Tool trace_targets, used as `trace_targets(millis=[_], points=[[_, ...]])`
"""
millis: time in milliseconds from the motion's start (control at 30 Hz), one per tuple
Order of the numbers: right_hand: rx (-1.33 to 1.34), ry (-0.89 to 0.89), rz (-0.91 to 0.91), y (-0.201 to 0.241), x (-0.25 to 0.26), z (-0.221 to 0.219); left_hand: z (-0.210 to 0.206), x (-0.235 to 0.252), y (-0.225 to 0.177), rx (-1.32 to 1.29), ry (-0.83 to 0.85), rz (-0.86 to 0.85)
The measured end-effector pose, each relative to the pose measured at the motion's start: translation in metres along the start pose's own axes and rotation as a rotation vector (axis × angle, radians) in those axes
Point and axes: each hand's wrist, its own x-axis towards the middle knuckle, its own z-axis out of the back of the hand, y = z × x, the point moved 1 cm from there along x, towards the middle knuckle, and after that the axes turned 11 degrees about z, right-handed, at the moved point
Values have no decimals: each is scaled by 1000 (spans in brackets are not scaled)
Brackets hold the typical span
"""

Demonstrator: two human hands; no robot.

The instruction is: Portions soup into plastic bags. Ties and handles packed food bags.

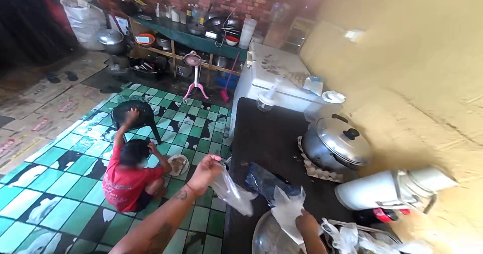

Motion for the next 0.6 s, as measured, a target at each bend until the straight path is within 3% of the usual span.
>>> trace_targets(millis=[33, 100, 200, 267, 333, 400, 500, 600], points=[[-78, 49, -29, -1, -1, -2, 6, 4, -2, 189, -44, -89], [-84, -131, -80, 2, -10, -1, 5, 7, -8, 540, -23, -219], [57, -401, -61, 12, -33, 8, -32, -5, -19, 871, 209, -280], [274, -522, 253, 29, -66, 18, -69, -13, -20, 968, 390, -339], [452, -419, 609, 49, -104, 27, -108, -26, -19, 965, 580, -433], [546, -342, 752, 58, -139, 27, -143, -51, -21, 913, 782, -535], [746, -508, 587, 42, -184, 38, -176, -86, -31, 959, 866, -601], [1352, -515, 233, 12, -229, 57, -193, -78, -14, 1105, 717, -628]])
